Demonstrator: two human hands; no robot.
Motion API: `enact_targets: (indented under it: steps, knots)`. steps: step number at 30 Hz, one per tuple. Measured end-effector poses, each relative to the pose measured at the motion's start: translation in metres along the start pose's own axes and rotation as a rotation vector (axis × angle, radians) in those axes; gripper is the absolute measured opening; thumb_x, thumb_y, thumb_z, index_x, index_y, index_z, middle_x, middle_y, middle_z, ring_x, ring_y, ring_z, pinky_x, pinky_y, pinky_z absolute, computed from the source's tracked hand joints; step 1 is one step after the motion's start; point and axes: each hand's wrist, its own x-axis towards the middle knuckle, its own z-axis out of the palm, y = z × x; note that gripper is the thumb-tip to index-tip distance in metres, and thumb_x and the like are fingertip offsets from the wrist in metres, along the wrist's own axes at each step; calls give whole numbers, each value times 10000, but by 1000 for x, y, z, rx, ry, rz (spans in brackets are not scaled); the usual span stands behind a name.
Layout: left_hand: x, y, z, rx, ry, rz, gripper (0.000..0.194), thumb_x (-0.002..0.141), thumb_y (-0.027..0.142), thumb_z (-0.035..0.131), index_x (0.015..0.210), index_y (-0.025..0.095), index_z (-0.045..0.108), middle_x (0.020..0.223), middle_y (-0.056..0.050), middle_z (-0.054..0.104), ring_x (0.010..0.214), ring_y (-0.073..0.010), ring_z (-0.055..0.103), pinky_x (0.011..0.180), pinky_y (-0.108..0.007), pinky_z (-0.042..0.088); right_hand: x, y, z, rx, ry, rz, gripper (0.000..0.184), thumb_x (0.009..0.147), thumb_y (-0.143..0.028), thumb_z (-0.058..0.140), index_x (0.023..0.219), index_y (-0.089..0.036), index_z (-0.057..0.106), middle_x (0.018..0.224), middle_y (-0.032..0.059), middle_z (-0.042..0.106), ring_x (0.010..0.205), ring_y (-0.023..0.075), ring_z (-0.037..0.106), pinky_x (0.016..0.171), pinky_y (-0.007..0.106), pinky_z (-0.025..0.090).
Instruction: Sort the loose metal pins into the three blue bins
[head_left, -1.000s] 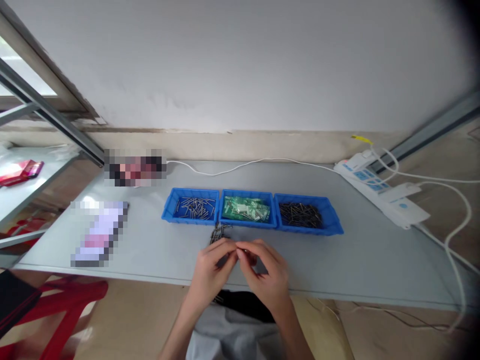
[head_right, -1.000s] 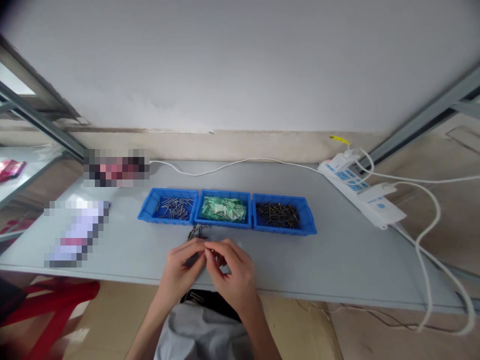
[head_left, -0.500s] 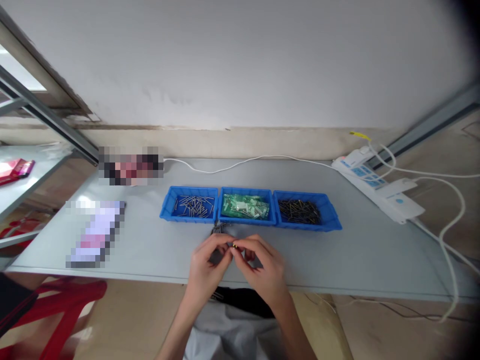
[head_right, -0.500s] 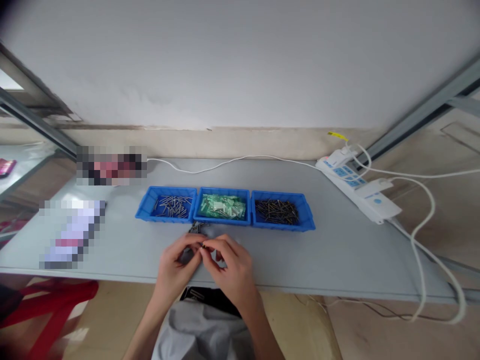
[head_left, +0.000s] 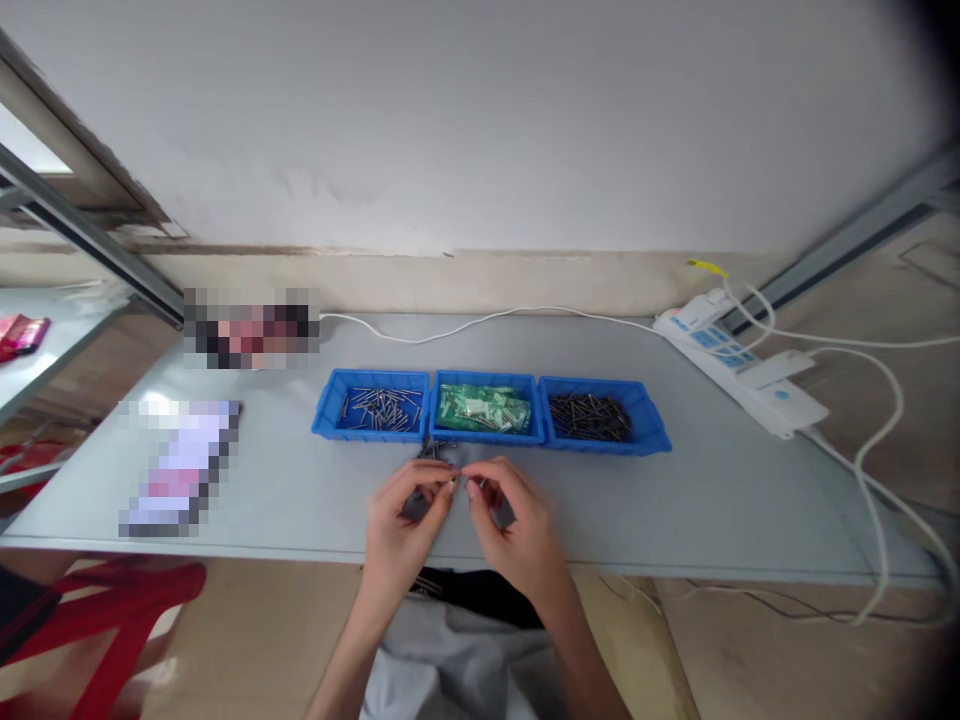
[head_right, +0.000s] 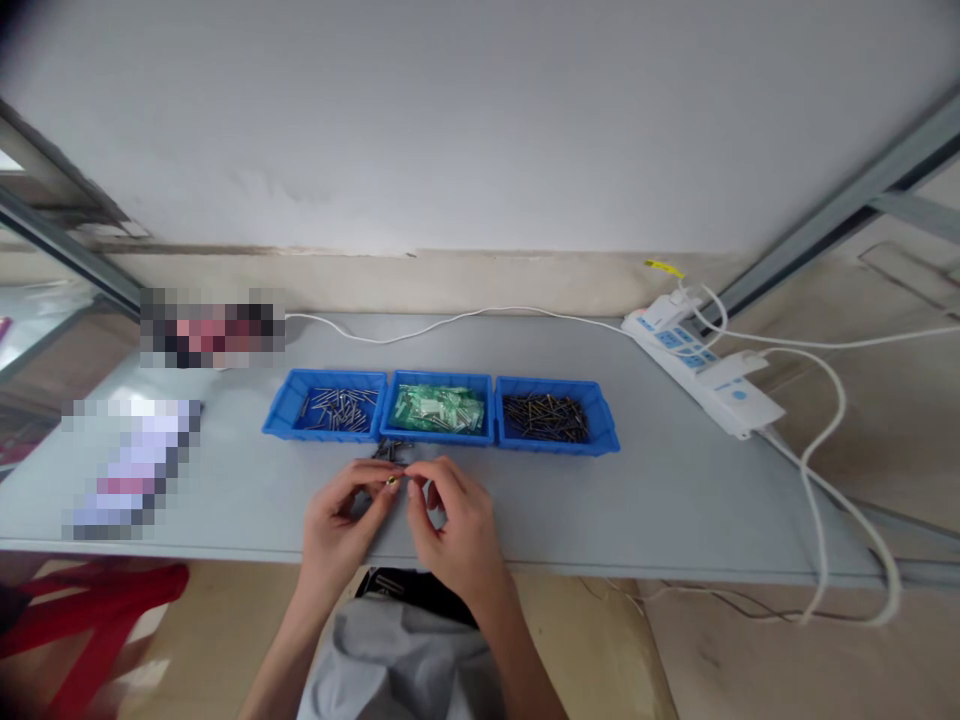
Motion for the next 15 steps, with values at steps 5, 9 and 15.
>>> enact_targets:
  steps: [5, 9, 15]
  knots:
    - [2, 3, 0, -5, 7, -6, 115, 1005, 257, 724, 957, 209, 817, 1007, -94, 825, 936, -215, 772, 757, -281, 596, 2, 1, 1, -18, -3, 7, 149, 1064, -145, 560, 1080, -229, 682, 842, -3, 643, 686, 132, 602, 661, 251, 494]
    - [0, 4, 0, 3, 32, 6, 113, 1005, 256, 733, 964, 214, 829, 1009, -90, 825, 897, -203, 769, 740, -273, 598, 3, 0, 0, -44, -14, 43, 155, 1068, -160, 551, 1070, -226, 691, 820, -4, 646, 669, 134, 602, 659, 249, 495]
    - [1, -2, -14, 53, 234, 43, 103, 996, 252, 765, 1084, 226, 812, 972, -51, 812, 750, -151, 723, 777, -283, 597, 4, 1, 1, -58, -21, 64, 159, 1070, -166, 549, 1053, -220, 697, 808, -7, 648, 651, 127, 598, 633, 239, 488]
